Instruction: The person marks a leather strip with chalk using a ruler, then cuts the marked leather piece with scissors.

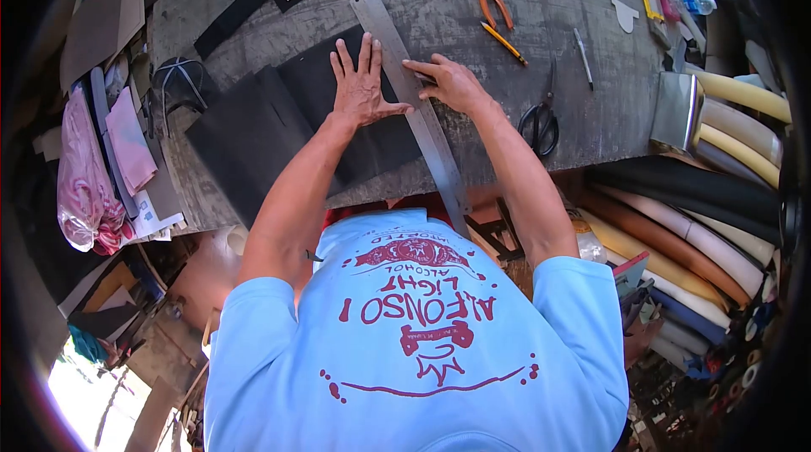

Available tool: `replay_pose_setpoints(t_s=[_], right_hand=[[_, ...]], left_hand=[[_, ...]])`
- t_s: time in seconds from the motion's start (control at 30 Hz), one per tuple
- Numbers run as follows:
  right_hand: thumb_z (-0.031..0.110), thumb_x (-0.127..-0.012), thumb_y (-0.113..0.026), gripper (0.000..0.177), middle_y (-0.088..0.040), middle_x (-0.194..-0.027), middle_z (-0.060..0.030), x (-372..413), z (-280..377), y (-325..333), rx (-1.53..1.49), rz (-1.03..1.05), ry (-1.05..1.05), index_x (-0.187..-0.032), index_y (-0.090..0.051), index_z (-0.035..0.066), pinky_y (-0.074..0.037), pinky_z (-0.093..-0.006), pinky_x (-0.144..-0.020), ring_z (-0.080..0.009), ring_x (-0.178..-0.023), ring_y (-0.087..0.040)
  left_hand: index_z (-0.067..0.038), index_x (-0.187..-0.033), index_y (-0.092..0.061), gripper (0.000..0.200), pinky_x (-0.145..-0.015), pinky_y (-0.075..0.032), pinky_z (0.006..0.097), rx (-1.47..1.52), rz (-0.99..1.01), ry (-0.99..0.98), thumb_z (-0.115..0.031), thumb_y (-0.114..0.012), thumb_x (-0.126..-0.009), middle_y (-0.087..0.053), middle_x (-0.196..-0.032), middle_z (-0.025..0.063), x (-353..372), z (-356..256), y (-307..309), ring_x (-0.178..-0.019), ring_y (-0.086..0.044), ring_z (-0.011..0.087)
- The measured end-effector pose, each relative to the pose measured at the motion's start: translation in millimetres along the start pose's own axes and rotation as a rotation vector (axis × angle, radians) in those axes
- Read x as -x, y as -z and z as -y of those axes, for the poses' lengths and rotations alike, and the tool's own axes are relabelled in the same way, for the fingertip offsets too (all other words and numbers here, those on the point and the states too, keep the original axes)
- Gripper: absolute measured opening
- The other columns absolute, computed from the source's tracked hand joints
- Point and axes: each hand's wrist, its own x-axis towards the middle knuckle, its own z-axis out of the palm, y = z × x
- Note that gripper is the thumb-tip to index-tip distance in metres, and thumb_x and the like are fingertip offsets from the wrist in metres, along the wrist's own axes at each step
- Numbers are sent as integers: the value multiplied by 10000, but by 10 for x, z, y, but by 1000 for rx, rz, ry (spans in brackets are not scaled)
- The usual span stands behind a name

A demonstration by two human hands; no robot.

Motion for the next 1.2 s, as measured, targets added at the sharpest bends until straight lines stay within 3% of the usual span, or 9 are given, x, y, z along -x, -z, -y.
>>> replay_pose_setpoints(t_s=[0.2,0.3,0.4,0.53,0.7,0.9,1.03,1.13,1.2], right_hand=[[151,-764,-815,747,-587,-1057,-115,-7,54,-12,57,18,-45,-1444,-538,291,-512,-455,-854,-345,-1014,-618],[115,-812,-773,581,-656,-1093,-129,92,139,-151,101,-135,-52,-1363,-599,179,-530,-448,-851,-352,-1035,-653],[102,-859,-722,413,-687,-1063,-162,387,140,-305,-244,-476,-153,-1260,-628,79,-523,-468,-839,-374,-1017,-659],[200,-871,-734,305,-690,-1023,-197,1281,235,-542,-223,-312,-494,-1114,-630,49,-516,-510,-813,-412,-969,-660],[185,-852,-758,322,-655,-988,-185,1668,485,-838,-151,-408,-506,-1087,-571,69,-515,-528,-773,-456,-912,-644],[135,-834,-765,276,-650,-945,-170,1636,370,-1045,-259,-526,-525,-1041,-597,63,-514,-480,-745,-399,-866,-656],[100,-851,-749,173,-576,-739,-129,1707,59,-927,-362,-572,-472,-856,-622,-18,-472,-356,-659,-215,-683,-566],[125,-854,-762,176,-618,-846,-133,1840,-358,-681,-245,-599,-503,-924,-659,1,-487,-367,-672,-236,-727,-607],[120,-922,-690,158,-594,-927,-150,1763,-176,-323,-21,-793,-426,-999,-658,-14,-504,-353,-692,-264,-788,-621]], left_hand=[[17,-1579,-197,1515,-1149,10,724,-34,88,14,-929,-676,-497,-36,-1666,237,-16,-69,110,-1466,66,604],[37,-1578,-165,1557,-1150,38,712,-83,161,24,-897,-727,-466,-13,-1650,290,-83,-149,148,-1465,71,607],[54,-1577,-124,1606,-1152,63,699,-94,224,38,-869,-770,-432,6,-1635,329,-110,-237,200,-1464,80,609],[54,-1581,-81,1654,-1151,81,693,-43,224,40,-874,-774,-400,44,-1636,328,-111,-207,149,-1467,120,590],[51,-1583,-62,1661,-1161,46,690,51,77,-7,-897,-747,-403,44,-1644,306,-35,-84,-34,-1489,125,545],[53,-1582,-81,1689,-1160,59,690,58,103,29,-872,-780,-353,46,-1649,295,-54,-132,35,-1492,135,535],[91,-1564,-119,1680,-1173,35,676,28,122,41,-871,-777,-355,4,-1650,294,-56,-152,92,-1503,96,525],[94,-1564,-99,1664,-1178,30,668,31,95,22,-879,-766,-390,11,-1652,286,-15,-117,75,-1509,91,511],[92,-1565,-81,1659,-1178,33,664,35,98,15,-882,-761,-408,25,-1653,281,-9,-115,79,-1510,97,506]])
